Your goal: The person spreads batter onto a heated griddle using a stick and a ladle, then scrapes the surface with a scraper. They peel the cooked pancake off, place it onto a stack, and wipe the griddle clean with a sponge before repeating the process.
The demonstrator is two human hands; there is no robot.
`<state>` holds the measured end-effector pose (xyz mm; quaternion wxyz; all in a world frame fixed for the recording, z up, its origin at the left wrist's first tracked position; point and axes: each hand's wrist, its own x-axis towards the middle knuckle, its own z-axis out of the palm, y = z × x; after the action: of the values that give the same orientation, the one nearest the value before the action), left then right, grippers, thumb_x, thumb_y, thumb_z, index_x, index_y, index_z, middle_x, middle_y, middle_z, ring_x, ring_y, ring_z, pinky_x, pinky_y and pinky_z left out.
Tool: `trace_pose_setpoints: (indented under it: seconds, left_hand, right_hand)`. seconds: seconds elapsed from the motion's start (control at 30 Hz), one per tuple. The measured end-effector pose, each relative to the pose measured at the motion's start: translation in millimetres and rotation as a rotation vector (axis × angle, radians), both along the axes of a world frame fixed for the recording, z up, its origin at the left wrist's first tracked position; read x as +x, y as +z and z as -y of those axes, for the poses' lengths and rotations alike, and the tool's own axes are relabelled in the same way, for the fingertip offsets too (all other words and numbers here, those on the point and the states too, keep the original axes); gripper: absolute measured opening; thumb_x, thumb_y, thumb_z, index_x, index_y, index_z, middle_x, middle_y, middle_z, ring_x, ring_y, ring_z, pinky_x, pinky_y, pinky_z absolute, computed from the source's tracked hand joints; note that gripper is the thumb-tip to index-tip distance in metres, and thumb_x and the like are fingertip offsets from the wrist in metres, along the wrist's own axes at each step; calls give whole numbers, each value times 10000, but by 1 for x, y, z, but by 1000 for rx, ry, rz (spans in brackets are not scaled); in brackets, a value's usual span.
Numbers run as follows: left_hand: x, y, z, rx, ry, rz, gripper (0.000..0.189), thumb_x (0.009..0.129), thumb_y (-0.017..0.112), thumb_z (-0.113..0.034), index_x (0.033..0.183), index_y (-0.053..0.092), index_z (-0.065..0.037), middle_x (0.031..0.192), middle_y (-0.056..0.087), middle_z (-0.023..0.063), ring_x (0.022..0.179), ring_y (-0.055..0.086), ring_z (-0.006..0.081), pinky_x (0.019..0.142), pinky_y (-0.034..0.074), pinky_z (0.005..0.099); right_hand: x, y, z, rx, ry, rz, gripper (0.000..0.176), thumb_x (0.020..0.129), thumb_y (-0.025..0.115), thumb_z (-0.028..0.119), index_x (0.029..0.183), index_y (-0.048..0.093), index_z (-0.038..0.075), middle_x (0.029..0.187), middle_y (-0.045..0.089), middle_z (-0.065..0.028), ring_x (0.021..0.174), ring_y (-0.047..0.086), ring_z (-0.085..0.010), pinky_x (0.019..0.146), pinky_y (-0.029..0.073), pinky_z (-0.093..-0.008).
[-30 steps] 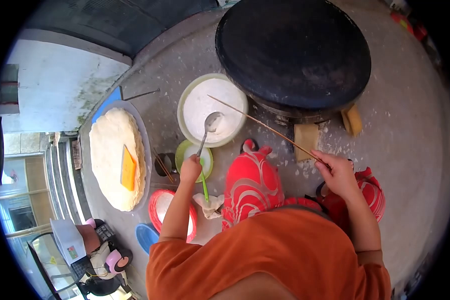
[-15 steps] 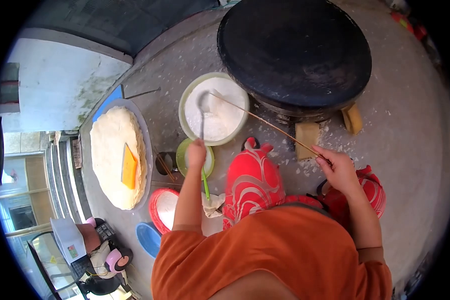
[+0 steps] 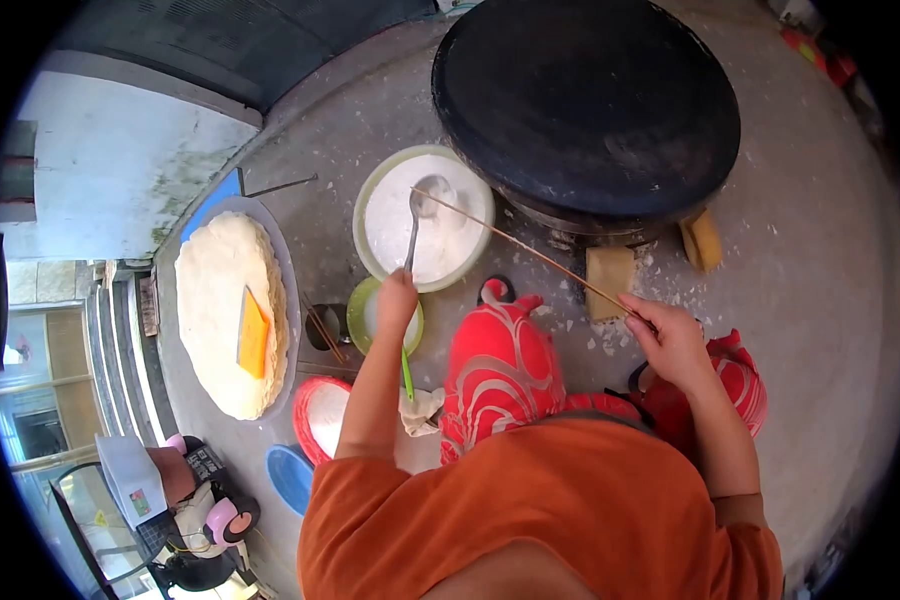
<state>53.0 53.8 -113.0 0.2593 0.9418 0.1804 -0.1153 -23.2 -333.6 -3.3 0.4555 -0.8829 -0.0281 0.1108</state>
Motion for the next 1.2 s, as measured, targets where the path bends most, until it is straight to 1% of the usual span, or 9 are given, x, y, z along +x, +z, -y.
trace_pose_setpoints:
  seconds: [0.3, 0.47, 0.53, 0.77, 0.83, 0.87, 1.0, 1.1, 1.2]
  left_hand:
    - [-42, 23, -32, 132, -5, -170, 186, 793, 483, -152, 874, 590, -23, 816, 581, 244, 803, 558, 396, 699, 435, 467]
    - [-38, -71, -25, 95, -173, -42, 201, 808, 484, -163, 880, 558, 9, 724, 588, 215, 586, 572, 349, 516, 444, 420]
    - [-17, -55, -13, -1223, 809, -571, 218, 828, 469, -177, 955, 527, -10, 609, 515, 96, 424, 457, 182, 377, 359, 279]
    - [-14, 14, -35, -1223, 617, -169, 213, 846, 428, -176, 953, 520, -17, 619, 513, 100, 421, 451, 189, 370, 354, 281]
    - [-28, -10, -29, 281, -157, 34, 220, 838, 425, -172, 890, 549, 2, 736, 578, 226, 572, 559, 362, 504, 443, 429]
    - [-34, -13, -23, 185, -135, -35, 224, 827, 425, -164, 827, 565, 9, 831, 558, 276, 772, 545, 431, 680, 432, 493]
    - [-12, 26, -2, 158, -68, -67, 219, 827, 413, -159, 874, 557, -1, 803, 576, 251, 812, 555, 409, 700, 436, 480]
    - [-5, -8, 2, 230, -122, -103, 230, 834, 412, -176, 912, 543, -3, 810, 577, 249, 798, 561, 404, 690, 440, 479]
    - [-32, 38, 7, 199, -142, -111, 220, 800, 447, -167, 908, 537, 3, 809, 586, 241, 794, 572, 390, 689, 452, 466]
  right_hand:
    - [-1, 2, 1, 11, 32, 22, 315, 793, 544, 12, 1106, 543, 39, 736, 573, -79, 617, 514, -134, 602, 419, -234]
    - [1, 8, 0, -21, 1, -5, 286, 781, 566, 54, 1066, 577, 71, 745, 597, -123, 609, 550, -194, 589, 436, -261]
    - [3, 11, -2, -18, 1, 4, 286, 782, 565, 55, 1067, 575, 67, 748, 599, -121, 609, 548, -188, 591, 436, -261]
    - [0, 5, 1, 58, -39, -14, 288, 783, 564, 55, 1072, 570, 57, 745, 599, -118, 598, 536, -177, 587, 433, -257]
    - [0, 5, 2, 58, -41, -14, 293, 783, 565, 54, 1075, 569, 62, 746, 599, -118, 600, 536, -176, 586, 432, -257]
    - [0, 5, 2, 58, -41, -14, 297, 782, 566, 53, 1079, 569, 67, 746, 599, -119, 601, 537, -175, 585, 432, -256]
    - [-3, 3, 1, 21, -37, 44, 306, 781, 567, 48, 1086, 566, 75, 738, 594, -119, 598, 535, -179, 578, 429, -258]
    - [3, 5, -4, 23, 10, 53, 309, 777, 569, 43, 1085, 565, 76, 728, 587, -118, 597, 535, -184, 573, 426, -260]
    - [6, 11, -5, 63, -12, 14, 307, 777, 567, 41, 1083, 563, 68, 721, 584, -116, 591, 534, -191, 570, 427, -264]
